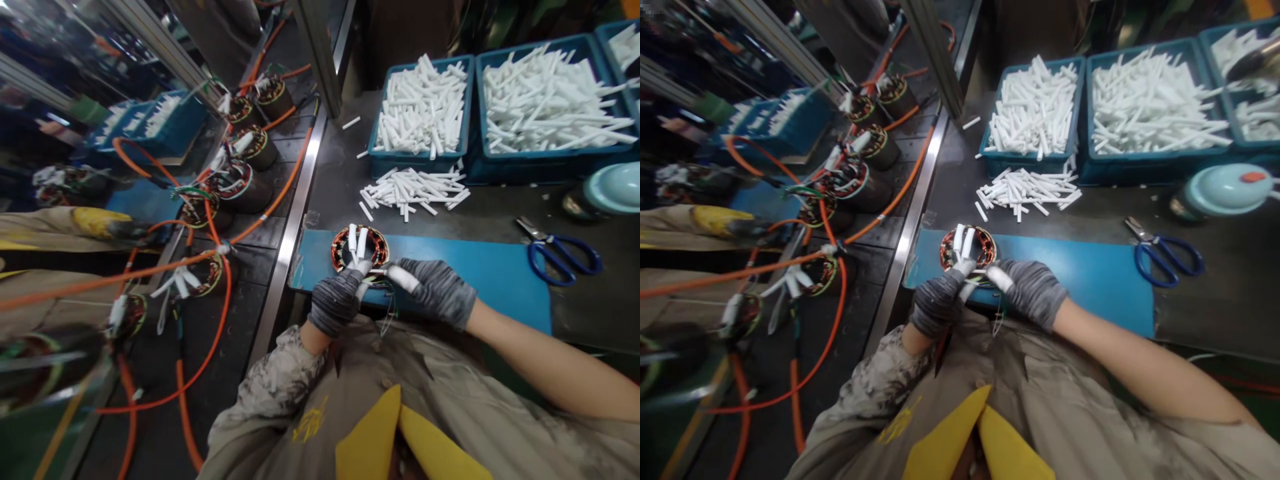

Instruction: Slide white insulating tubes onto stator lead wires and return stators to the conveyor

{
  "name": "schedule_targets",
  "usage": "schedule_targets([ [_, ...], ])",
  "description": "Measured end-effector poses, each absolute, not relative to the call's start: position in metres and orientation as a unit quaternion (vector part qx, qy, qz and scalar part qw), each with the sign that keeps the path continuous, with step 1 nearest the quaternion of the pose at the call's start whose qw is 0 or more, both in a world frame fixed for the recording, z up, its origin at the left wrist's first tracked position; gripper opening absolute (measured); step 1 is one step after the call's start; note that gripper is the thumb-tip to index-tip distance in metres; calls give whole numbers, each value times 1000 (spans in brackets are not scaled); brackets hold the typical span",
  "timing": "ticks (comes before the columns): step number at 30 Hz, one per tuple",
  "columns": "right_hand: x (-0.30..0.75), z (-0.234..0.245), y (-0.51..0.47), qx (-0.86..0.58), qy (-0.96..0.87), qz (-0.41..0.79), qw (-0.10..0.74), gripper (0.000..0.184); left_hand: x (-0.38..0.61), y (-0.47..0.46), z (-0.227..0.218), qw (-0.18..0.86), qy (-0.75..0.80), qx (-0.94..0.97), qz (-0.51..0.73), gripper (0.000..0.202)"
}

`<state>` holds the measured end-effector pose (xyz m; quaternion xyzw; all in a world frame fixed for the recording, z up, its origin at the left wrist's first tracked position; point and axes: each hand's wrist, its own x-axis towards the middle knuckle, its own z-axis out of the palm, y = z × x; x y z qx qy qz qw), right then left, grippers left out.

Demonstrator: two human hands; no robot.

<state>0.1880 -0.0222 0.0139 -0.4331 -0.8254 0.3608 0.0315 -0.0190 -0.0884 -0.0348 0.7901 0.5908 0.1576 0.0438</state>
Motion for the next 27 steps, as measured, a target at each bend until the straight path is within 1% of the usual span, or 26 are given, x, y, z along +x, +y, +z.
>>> schedule_targets([
  [2, 193, 2, -32, -450, -806, 371, 100, 45, -19, -87, -32, 47, 589, 794, 140, 38],
  [4, 197, -7, -38, -467, -820, 301, 140, 43, -19, -86, -32, 55, 591, 794, 129, 39],
  [5, 198, -9, -38, -470, -831, 260, 143, 43, -19, -86, -33, 58, 592, 794, 129, 40],
  [7, 195, -7, -34, -464, -849, 222, 123, 41, -19, -86, -36, 56, 592, 793, 135, 40],
  [9, 186, -1, -25, -459, -846, 258, 82, 38, -19, -86, -38, 44, 590, 794, 139, 41],
  [12, 169, 10, -10, -452, -819, 354, 4, 35, -17, -87, -35, 20, 588, 799, 120, 39],
  [14, 163, 14, -7, -455, -813, 363, -24, 33, -15, -89, -27, 2, 602, 795, 80, 38],
  [15, 163, 14, -8, -461, -815, 351, -20, 33, -14, -90, -22, -7, 609, 791, 58, 39],
  [16, 167, 13, -10, -470, -816, 336, -8, 35, -12, -90, -18, -16, 616, 787, 40, 41],
  [18, 184, 8, -17, -498, -802, 326, 41, 48, -11, -90, -13, -28, 621, 783, 34, 45],
  [19, 195, 4, -21, -521, -782, 332, 83, 57, -10, -88, -14, -27, 617, 785, 44, 47],
  [20, 207, -2, -25, -549, -751, 340, 135, 61, -9, -85, -17, -21, 611, 789, 58, 48],
  [22, 229, -18, -32, -611, -659, 349, 266, 56, -7, -77, -28, 2, 600, 796, 80, 47],
  [23, 237, -28, -36, -632, -621, 355, 300, 56, -5, -73, -33, 16, 598, 797, 84, 46],
  [24, 243, -39, -39, -640, -606, 368, 296, 56, -4, -69, -38, 31, 598, 796, 86, 46],
  [25, 246, -51, -41, -638, -616, 373, 273, 56, -3, -66, -42, 49, 602, 792, 90, 47],
  [27, 247, -74, -46, -619, -685, 319, 215, 54, -2, -62, -44, 93, 614, 775, 115, 46],
])
